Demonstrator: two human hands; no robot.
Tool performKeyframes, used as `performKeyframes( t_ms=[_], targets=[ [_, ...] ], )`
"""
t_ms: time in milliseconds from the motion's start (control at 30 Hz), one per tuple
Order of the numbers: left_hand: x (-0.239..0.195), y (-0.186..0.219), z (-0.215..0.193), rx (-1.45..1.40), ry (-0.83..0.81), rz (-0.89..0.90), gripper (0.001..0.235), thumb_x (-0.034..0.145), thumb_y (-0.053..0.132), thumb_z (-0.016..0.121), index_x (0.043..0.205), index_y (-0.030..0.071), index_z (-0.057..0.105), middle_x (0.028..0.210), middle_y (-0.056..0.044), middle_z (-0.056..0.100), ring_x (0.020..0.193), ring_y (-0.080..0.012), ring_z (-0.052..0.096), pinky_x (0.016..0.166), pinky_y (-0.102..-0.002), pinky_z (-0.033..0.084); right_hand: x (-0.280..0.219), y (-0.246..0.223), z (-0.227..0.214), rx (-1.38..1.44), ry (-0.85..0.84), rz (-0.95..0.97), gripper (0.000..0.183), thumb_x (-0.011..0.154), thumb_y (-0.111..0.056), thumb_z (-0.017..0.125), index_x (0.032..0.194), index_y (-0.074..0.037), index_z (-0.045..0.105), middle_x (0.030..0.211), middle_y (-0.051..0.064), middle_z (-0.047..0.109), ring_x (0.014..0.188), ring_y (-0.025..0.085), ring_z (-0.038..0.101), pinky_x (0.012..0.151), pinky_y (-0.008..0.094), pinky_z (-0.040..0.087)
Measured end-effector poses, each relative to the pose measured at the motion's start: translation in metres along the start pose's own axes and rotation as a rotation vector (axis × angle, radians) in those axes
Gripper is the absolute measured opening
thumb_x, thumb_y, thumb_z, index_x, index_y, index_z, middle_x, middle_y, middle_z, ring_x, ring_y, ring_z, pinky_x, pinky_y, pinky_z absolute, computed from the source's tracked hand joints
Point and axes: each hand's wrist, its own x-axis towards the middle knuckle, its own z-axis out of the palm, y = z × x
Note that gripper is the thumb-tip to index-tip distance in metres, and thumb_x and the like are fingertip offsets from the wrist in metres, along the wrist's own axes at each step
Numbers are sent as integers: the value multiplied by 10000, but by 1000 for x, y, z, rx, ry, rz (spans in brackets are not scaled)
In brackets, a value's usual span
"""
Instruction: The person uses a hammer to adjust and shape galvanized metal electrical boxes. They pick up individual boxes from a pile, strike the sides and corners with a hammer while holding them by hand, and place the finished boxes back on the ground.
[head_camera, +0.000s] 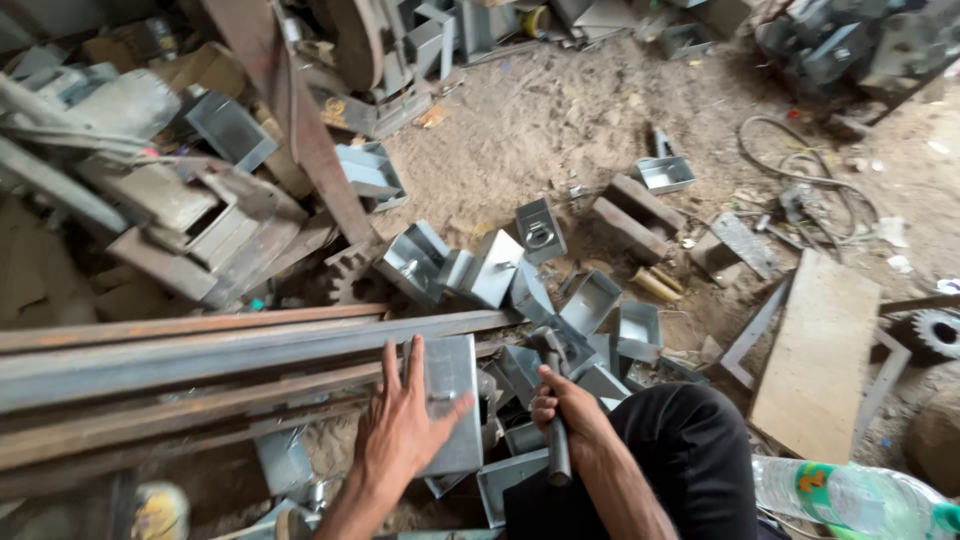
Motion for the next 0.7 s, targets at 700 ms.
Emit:
performKeyframes(
  t_ms=[700],
  targets=[
    [32, -5, -44, 845, -10, 751, 1135, 391, 486, 917, 1371, 125, 471, 1436, -152, 476, 1359, -318, 432, 1194, -573, 256, -12, -8, 8, 27, -54, -90, 200, 985, -212, 648, 946, -90, 494, 734, -3, 496, 504, 48, 415, 402, 188, 373]
  ],
)
